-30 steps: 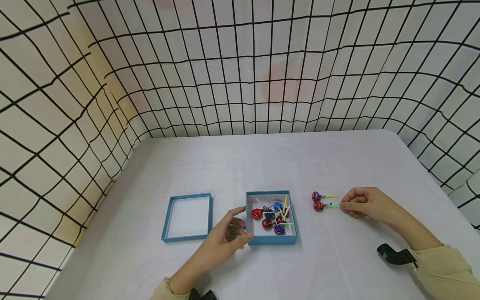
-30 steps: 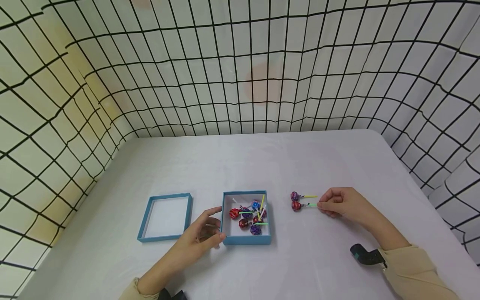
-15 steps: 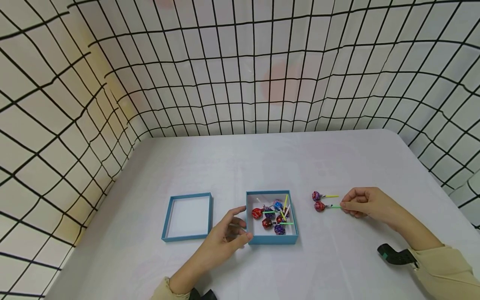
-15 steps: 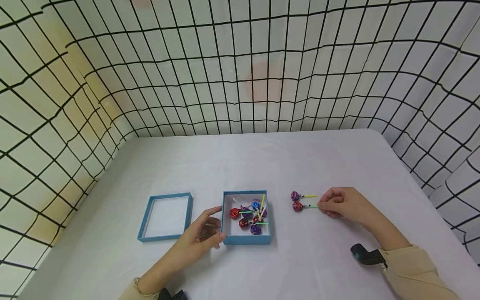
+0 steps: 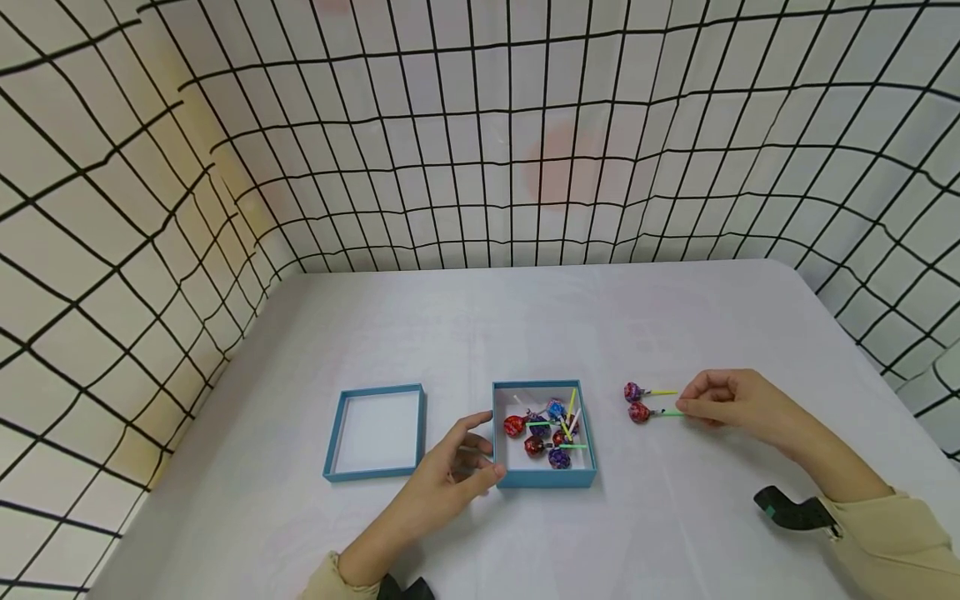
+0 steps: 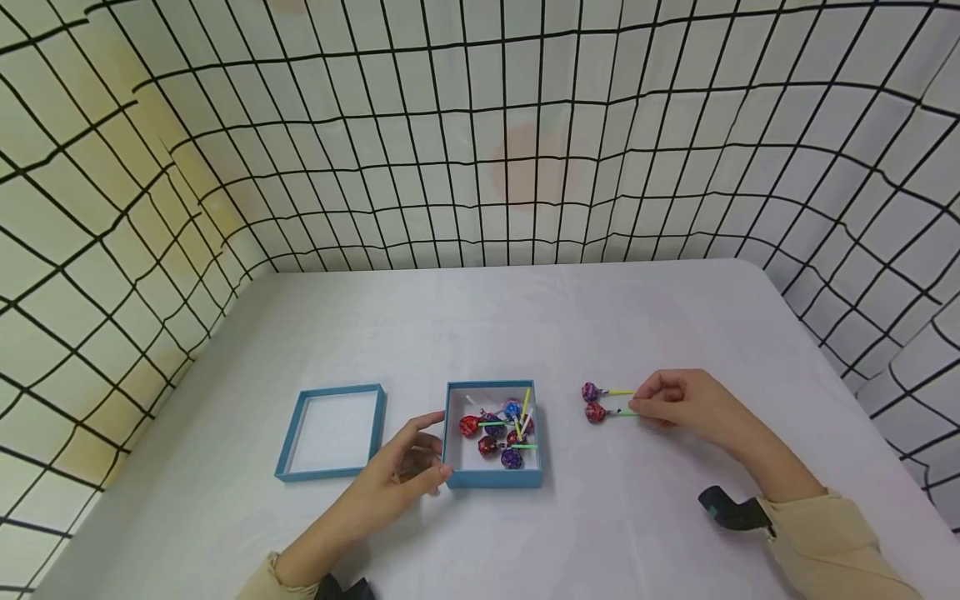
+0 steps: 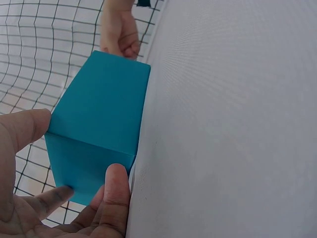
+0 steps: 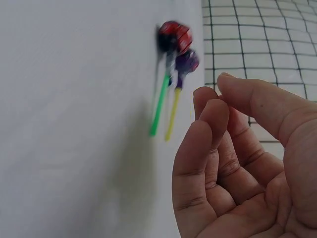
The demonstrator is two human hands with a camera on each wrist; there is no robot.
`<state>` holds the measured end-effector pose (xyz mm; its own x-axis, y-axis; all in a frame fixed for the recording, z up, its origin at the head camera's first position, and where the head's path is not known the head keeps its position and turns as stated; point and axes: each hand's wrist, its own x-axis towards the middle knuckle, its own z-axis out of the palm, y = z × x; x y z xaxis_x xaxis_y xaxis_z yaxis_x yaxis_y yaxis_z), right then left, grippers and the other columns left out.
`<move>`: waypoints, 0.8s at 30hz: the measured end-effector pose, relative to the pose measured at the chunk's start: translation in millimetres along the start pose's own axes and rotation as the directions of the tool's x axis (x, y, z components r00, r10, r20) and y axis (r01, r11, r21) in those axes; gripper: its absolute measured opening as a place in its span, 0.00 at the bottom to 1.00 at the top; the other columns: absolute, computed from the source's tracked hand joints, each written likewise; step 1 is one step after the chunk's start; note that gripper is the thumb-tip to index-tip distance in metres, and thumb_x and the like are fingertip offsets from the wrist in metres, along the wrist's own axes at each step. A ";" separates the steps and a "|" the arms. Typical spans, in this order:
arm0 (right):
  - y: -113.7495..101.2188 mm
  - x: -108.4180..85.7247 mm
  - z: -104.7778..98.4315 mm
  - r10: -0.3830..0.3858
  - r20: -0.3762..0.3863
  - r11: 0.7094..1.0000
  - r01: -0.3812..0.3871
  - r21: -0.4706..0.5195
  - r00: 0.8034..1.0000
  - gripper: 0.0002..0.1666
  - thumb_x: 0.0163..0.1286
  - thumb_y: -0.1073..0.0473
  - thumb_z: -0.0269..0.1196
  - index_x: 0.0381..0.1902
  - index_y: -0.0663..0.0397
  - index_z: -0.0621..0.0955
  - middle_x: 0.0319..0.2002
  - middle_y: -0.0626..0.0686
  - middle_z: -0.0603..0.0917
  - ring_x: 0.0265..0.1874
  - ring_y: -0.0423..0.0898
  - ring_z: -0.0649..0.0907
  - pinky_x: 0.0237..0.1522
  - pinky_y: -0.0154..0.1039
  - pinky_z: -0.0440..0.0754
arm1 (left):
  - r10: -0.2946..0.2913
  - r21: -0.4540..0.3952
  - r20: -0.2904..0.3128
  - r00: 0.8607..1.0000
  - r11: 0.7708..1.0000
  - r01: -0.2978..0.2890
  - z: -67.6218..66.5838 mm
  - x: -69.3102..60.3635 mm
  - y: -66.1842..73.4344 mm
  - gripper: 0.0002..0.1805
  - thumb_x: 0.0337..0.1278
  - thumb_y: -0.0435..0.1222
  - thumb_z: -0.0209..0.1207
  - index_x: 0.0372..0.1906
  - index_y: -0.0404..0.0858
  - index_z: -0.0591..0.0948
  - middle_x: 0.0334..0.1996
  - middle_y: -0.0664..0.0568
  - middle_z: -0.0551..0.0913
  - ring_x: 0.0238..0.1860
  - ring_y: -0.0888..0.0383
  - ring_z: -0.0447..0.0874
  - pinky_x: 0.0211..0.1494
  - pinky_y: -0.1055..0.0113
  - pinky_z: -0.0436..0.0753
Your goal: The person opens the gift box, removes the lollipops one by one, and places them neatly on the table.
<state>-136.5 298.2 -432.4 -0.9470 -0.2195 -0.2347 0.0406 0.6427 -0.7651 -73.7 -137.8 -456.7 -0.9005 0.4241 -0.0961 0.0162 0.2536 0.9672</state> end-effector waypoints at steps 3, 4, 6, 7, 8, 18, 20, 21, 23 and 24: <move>-12.3 -1.9 1.8 -0.049 0.011 0.999 0.049 -0.010 0.999 0.15 0.77 0.52 0.69 0.46 0.59 0.84 0.29 0.48 0.85 0.30 0.39 0.81 0.36 0.35 0.84 | -0.001 -0.002 0.001 1.000 1.000 0.001 -0.1 0.1 0.4 0.38 0.75 0.40 0.66 0.83 0.46 0.64 0.60 0.37 0.78 0.51 0.53 0.84 0.48 0.71 0.87; -16.6 -2.4 2.9 -0.064 0.017 0.998 0.064 -0.008 0.998 0.14 0.77 0.52 0.69 0.46 0.59 0.84 0.30 0.49 0.86 0.30 0.40 0.81 0.36 0.35 0.84 | -0.001 -0.003 0.001 1.000 1.000 0.001 -0.1 0.1 0.5 0.38 0.75 0.40 0.66 0.83 0.46 0.64 0.60 0.37 0.78 0.51 0.53 0.84 0.48 0.71 0.87; -26.3 -3.8 5.1 -0.090 0.026 0.996 0.090 -0.003 0.996 0.13 0.77 0.53 0.70 0.46 0.59 0.85 0.31 0.49 0.86 0.30 0.40 0.81 0.35 0.35 0.83 | -0.003 -0.004 0.000 1.000 1.000 0.003 -0.2 0.1 0.7 0.38 0.75 0.40 0.66 0.83 0.46 0.64 0.60 0.37 0.78 0.51 0.53 0.83 0.48 0.71 0.87; -31.4 -4.4 6.5 -0.101 0.030 0.995 0.101 -0.001 0.994 0.13 0.76 0.54 0.70 0.46 0.59 0.85 0.31 0.50 0.86 0.30 0.40 0.81 0.34 0.36 0.83 | -0.003 -0.004 0.000 1.000 1.000 0.003 -0.2 0.2 0.7 0.38 0.75 0.40 0.66 0.83 0.46 0.64 0.60 0.37 0.78 0.51 0.53 0.84 0.48 0.71 0.87; -36.6 -5.2 7.9 -0.109 0.037 0.994 0.109 0.002 0.993 0.12 0.76 0.54 0.70 0.46 0.58 0.85 0.32 0.51 0.86 0.29 0.40 0.81 0.33 0.36 0.82 | -0.004 -0.004 0.000 1.000 1.000 0.004 -0.2 0.2 0.8 0.38 0.75 0.40 0.66 0.83 0.46 0.65 0.60 0.37 0.78 0.51 0.52 0.84 0.48 0.71 0.87; -85.7 -10.7 24.7 -0.183 0.091 0.983 0.183 0.015 0.979 0.12 0.73 0.54 0.73 0.42 0.55 0.86 0.36 0.54 0.89 0.32 0.43 0.83 0.34 0.35 0.83 | -0.001 0.003 -0.004 1.000 1.000 0.001 -0.1 0.4 0.7 0.37 0.75 0.40 0.66 0.82 0.45 0.65 0.59 0.37 0.79 0.51 0.53 0.84 0.48 0.71 0.87; -93.4 -10.4 28.9 -0.196 0.098 0.981 0.195 0.012 0.976 0.11 0.72 0.53 0.74 0.41 0.54 0.86 0.35 0.53 0.88 0.31 0.42 0.83 0.33 0.34 0.82 | -0.001 0.005 -0.006 1.000 1.000 0.001 0.0 0.4 0.8 0.37 0.75 0.40 0.66 0.82 0.45 0.65 0.59 0.37 0.79 0.51 0.53 0.84 0.48 0.71 0.87; -96.9 -9.8 31.0 -0.203 0.103 0.979 0.203 0.012 0.974 0.11 0.72 0.53 0.74 0.41 0.54 0.86 0.34 0.52 0.88 0.32 0.42 0.83 0.33 0.34 0.81 | 0.000 0.005 -0.006 1.000 1.000 0.000 0.0 0.4 0.8 0.37 0.76 0.40 0.66 0.83 0.44 0.65 0.59 0.37 0.79 0.51 0.53 0.84 0.48 0.71 0.87; -103.4 -7.7 35.6 -0.220 0.115 0.975 0.221 0.004 0.969 0.11 0.71 0.53 0.75 0.41 0.53 0.86 0.33 0.51 0.87 0.32 0.42 0.82 0.33 0.34 0.80 | 0.000 0.004 -0.006 1.000 1.000 0.000 0.1 0.3 0.9 0.37 0.76 0.39 0.66 0.82 0.44 0.65 0.59 0.37 0.79 0.51 0.53 0.84 0.48 0.71 0.87; -106.4 -6.5 38.0 -0.226 0.123 0.974 0.227 0.004 0.966 0.11 0.71 0.53 0.75 0.41 0.53 0.86 0.33 0.50 0.87 0.32 0.42 0.82 0.34 0.33 0.80 | 0.000 0.003 -0.005 1.000 1.000 0.000 0.2 0.3 0.9 0.37 0.76 0.39 0.65 0.83 0.44 0.65 0.59 0.37 0.79 0.51 0.53 0.84 0.48 0.71 0.87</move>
<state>-122.6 203.4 -372.3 -0.8853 -0.4472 -0.1274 -0.1741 0.5728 -0.8010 -73.9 -137.3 -456.0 -0.9028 0.4195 -0.0945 0.0178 0.2560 0.9665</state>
